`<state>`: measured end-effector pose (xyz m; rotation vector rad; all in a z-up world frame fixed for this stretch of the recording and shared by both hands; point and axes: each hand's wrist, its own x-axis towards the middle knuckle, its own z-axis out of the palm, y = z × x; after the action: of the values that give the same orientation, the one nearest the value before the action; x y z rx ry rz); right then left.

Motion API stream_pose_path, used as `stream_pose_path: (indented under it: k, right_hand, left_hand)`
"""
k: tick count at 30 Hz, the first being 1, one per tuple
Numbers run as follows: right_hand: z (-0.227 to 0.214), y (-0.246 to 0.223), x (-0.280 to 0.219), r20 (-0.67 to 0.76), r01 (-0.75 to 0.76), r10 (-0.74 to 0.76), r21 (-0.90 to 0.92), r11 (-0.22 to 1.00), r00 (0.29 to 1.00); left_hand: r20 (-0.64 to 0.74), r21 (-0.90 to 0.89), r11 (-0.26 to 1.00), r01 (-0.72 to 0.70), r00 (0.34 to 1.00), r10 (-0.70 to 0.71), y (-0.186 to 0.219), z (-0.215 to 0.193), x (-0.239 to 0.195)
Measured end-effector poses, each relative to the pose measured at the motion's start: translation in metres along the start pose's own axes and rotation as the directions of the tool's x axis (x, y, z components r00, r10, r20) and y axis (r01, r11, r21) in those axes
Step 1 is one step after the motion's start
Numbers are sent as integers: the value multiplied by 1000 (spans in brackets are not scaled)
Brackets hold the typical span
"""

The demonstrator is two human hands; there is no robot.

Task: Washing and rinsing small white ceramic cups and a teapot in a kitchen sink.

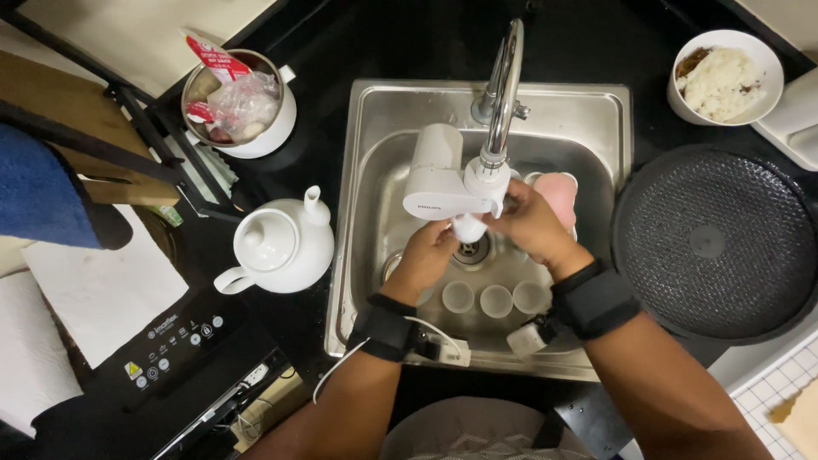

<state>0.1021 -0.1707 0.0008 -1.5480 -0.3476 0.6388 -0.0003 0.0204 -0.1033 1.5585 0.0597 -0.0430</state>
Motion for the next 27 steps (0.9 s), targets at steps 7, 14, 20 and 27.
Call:
stream_pose_path:
  k: [7, 14, 20, 27]
  right_hand:
    - [29, -22, -11, -3, 225, -228, -162, 961, 974]
    - [29, -24, -14, -63, 92, -99, -107, 990, 993]
    - [31, -41, -22, -158, -48, -7, -346, 937, 987]
    - [26, -16, -29, -75, 125, -174, -429, 894, 982]
  left_hand:
    - [-173, 110, 994, 28, 985, -8, 74, -7, -14]
    - [-214, 167, 985, 42, 977, -6, 73, -7, -8]
    - [-143, -9, 993, 118, 983, -118, 38, 1, 4]
    - [-46, 111, 982, 150, 988, -146, 37, -2, -2]
